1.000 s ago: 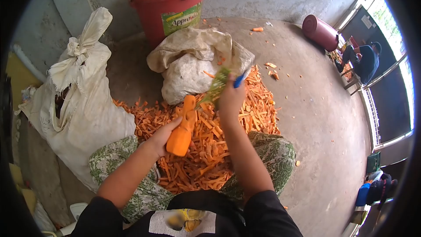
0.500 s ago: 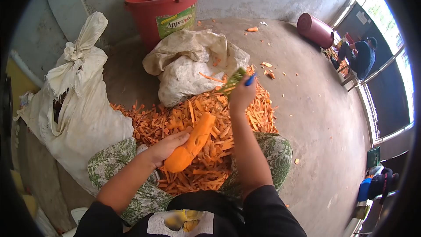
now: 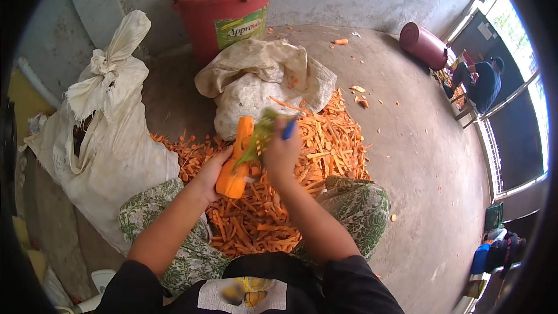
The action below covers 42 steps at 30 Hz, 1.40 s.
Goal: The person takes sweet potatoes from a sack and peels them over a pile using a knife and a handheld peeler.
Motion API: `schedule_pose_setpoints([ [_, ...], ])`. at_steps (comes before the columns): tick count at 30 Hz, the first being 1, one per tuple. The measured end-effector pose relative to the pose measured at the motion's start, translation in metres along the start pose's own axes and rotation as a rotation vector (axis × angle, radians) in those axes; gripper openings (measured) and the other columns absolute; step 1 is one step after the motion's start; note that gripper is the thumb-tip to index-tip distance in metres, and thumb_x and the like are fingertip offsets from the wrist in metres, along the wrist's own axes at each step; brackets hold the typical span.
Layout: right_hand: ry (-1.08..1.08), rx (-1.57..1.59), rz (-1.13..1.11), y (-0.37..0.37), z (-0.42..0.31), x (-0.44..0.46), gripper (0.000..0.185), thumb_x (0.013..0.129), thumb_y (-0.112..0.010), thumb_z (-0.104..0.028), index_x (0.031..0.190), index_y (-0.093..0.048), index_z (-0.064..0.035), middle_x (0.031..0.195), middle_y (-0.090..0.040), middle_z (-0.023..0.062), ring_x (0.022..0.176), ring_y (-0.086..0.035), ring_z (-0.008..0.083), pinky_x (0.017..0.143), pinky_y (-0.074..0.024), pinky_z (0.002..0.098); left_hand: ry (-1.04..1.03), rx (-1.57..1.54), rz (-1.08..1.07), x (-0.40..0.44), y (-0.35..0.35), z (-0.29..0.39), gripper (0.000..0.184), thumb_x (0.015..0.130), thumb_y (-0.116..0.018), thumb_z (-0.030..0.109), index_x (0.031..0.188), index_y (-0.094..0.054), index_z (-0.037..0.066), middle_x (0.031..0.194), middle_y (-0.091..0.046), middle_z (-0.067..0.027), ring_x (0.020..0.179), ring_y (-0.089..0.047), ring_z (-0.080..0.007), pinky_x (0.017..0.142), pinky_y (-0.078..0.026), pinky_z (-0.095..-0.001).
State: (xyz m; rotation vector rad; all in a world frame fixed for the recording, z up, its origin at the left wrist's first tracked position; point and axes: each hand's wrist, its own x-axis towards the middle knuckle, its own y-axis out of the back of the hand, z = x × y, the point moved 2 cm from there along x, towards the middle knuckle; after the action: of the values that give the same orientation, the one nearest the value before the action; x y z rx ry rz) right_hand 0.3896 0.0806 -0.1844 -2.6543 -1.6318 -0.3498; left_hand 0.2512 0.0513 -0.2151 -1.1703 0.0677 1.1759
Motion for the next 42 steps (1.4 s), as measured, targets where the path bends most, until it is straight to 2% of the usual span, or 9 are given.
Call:
schedule_pose_setpoints([
  [5, -0.134, 0.071, 0.207, 0.028, 0.038, 0.044, 0.026, 0.091, -0.047, -0.029, 0.079, -0.048, -0.0055, 0.063, -0.048, -0.0006, 0.051, -0.044, 0.0069, 0.046, -0.0376, 0.0232, -0.013, 0.051, -0.061, -0.005, 0.003, 0.002, 0.041, 0.092, -0.036, 0.038, 0.111, -0.048, 0.005, 0.09, -0.06, -0.0111, 0.071, -0.062, -0.0227, 0.061, -0.053, -0.0343],
  [12, -0.251, 0.172, -0.172, 0.015, -0.026, 0.007, 0.027, 0.088, -0.054, -0.033, 0.079, -0.05, -0.0081, 0.059, -0.042, -0.0037, 0.052, -0.038, 0.0037, 0.048, -0.032, 0.0206, -0.062, -0.058, 0.006, -0.003, -0.005, -0.005, 0.037, 0.089, -0.045, 0.037, 0.111, -0.049, 0.007, 0.096, -0.058, -0.0087, 0.079, -0.061, -0.0208, 0.062, -0.053, -0.0325],
  [16, 0.478, -0.219, -0.083, 0.025, -0.04, 0.01, 0.025, 0.089, -0.053, -0.028, 0.081, -0.051, -0.0044, 0.06, -0.048, -0.003, 0.049, -0.039, 0.0047, 0.043, -0.031, 0.0226, -0.004, -0.077, -0.006, -0.003, -0.005, -0.007, 0.038, 0.088, -0.048, 0.037, 0.112, -0.048, 0.008, 0.1, -0.058, -0.0098, 0.08, -0.061, -0.0207, 0.063, -0.052, -0.0337],
  [18, -0.091, 0.338, 0.032, 0.034, -0.032, 0.027, 0.026, 0.089, -0.052, -0.028, 0.079, -0.05, -0.005, 0.059, -0.048, -0.0033, 0.048, -0.037, 0.0048, 0.043, -0.0299, 0.0223, 0.043, -0.038, -0.035, -0.001, -0.003, -0.006, 0.039, 0.09, -0.044, 0.039, 0.112, -0.048, 0.007, 0.102, -0.058, -0.0113, 0.08, -0.061, -0.0221, 0.066, -0.052, -0.0348],
  [23, -0.371, 0.334, -0.07, 0.032, -0.015, 0.053, 0.024, 0.088, -0.053, -0.028, 0.085, -0.056, -0.004, 0.056, -0.044, -0.0047, 0.046, -0.038, 0.005, 0.041, -0.0289, 0.0228, -0.067, 0.04, 0.016, 0.006, 0.001, -0.006, 0.043, 0.091, -0.037, 0.041, 0.112, -0.048, 0.004, 0.098, -0.059, -0.0129, 0.08, -0.061, -0.025, 0.068, -0.051, -0.0348],
  [28, -0.261, 0.151, -0.151, 0.047, 0.004, 0.088, 0.023, 0.088, -0.054, -0.026, 0.085, -0.056, -0.0035, 0.055, -0.045, -0.0021, 0.047, -0.04, 0.0054, 0.042, -0.0305, 0.0225, -0.1, -0.023, 0.056, 0.012, 0.007, -0.007, 0.044, 0.092, -0.035, 0.041, 0.113, -0.047, 0.003, 0.093, -0.06, -0.0136, 0.079, -0.062, -0.026, 0.067, -0.051, -0.0351],
  [30, -0.562, 0.673, -0.466, 0.055, 0.005, 0.097, 0.022, 0.087, -0.054, -0.027, 0.079, -0.053, -0.0073, 0.057, -0.049, -0.0012, 0.042, -0.044, 0.0083, 0.039, -0.0358, 0.0236, -0.075, 0.01, 0.06, 0.008, 0.005, -0.004, 0.043, 0.092, -0.034, 0.04, 0.113, -0.047, 0.004, 0.092, -0.059, -0.0129, 0.08, -0.061, -0.026, 0.065, -0.052, -0.0352],
  [34, -0.189, 0.132, -0.031, 0.061, 0.001, 0.106, 0.025, 0.086, -0.054, -0.027, 0.081, -0.054, -0.0024, 0.059, -0.053, 0.0038, 0.044, -0.05, 0.0124, 0.04, -0.0403, 0.028, -0.094, 0.015, 0.034, 0.015, 0.013, -0.005, 0.043, 0.093, -0.032, 0.04, 0.113, -0.046, 0.004, 0.091, -0.059, -0.0125, 0.08, -0.061, -0.0261, 0.062, -0.052, -0.036],
  [42, -0.42, 0.367, -0.123, 0.047, -0.011, 0.091, 0.022, 0.086, -0.055, -0.023, 0.081, -0.054, -0.001, 0.063, -0.055, 0.0047, 0.047, -0.052, 0.0144, 0.043, -0.0443, 0.0281, -0.033, -0.037, -0.004, 0.013, 0.011, -0.006, 0.045, 0.092, -0.031, 0.042, 0.113, -0.046, 0.005, 0.093, -0.058, -0.0124, 0.08, -0.061, -0.025, 0.061, -0.051, -0.0379],
])
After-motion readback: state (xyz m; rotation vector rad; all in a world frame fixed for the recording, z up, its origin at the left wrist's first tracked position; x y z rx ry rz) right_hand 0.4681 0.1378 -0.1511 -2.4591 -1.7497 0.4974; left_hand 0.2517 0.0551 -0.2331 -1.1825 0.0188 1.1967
